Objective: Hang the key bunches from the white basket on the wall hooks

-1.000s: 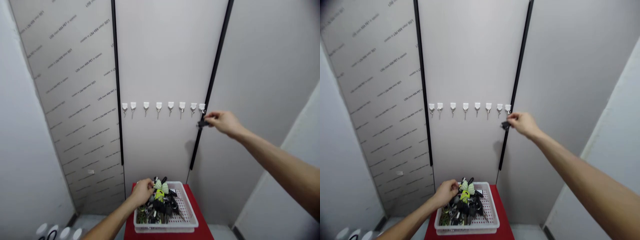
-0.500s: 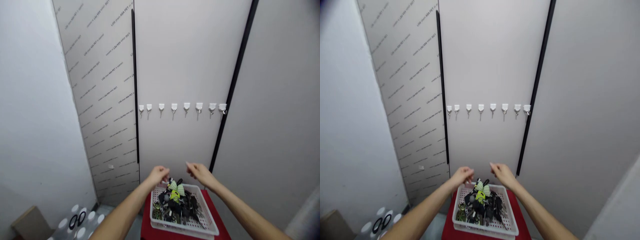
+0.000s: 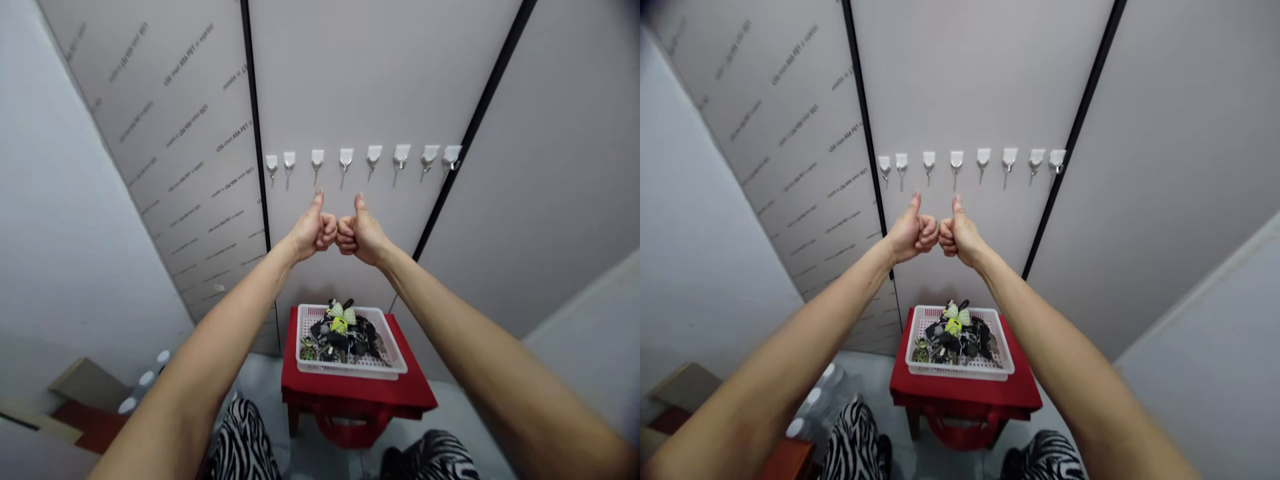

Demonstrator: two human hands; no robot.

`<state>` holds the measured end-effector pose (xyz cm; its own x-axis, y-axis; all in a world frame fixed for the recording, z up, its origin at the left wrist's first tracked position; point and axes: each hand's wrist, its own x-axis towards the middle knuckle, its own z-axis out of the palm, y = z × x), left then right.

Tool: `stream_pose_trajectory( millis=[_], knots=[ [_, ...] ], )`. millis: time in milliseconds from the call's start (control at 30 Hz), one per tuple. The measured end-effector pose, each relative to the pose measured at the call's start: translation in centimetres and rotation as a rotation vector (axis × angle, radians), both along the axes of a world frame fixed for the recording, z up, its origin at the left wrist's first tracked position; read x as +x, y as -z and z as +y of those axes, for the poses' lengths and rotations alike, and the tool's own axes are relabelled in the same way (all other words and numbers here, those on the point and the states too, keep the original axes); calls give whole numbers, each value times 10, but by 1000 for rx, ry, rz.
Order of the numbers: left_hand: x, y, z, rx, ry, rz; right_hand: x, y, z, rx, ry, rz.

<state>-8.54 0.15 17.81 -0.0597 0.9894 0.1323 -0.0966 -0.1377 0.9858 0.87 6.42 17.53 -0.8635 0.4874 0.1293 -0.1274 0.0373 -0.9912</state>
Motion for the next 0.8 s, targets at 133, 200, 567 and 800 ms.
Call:
stream_pose_trajectory(
  millis=[133,200,567,800],
  knots=[
    [-2,20,0,-33,-13,21,-3,20,0,31,19,-57],
    [-1,37,0,-65,-51,47,-5,36,1,82,48,-95],
    [12,202,-12,-264,-339,973,33,173,19,878,146,-654],
    [17,205,-8,-202,-365,978,42,177,16,831,157,-592]
  ],
)
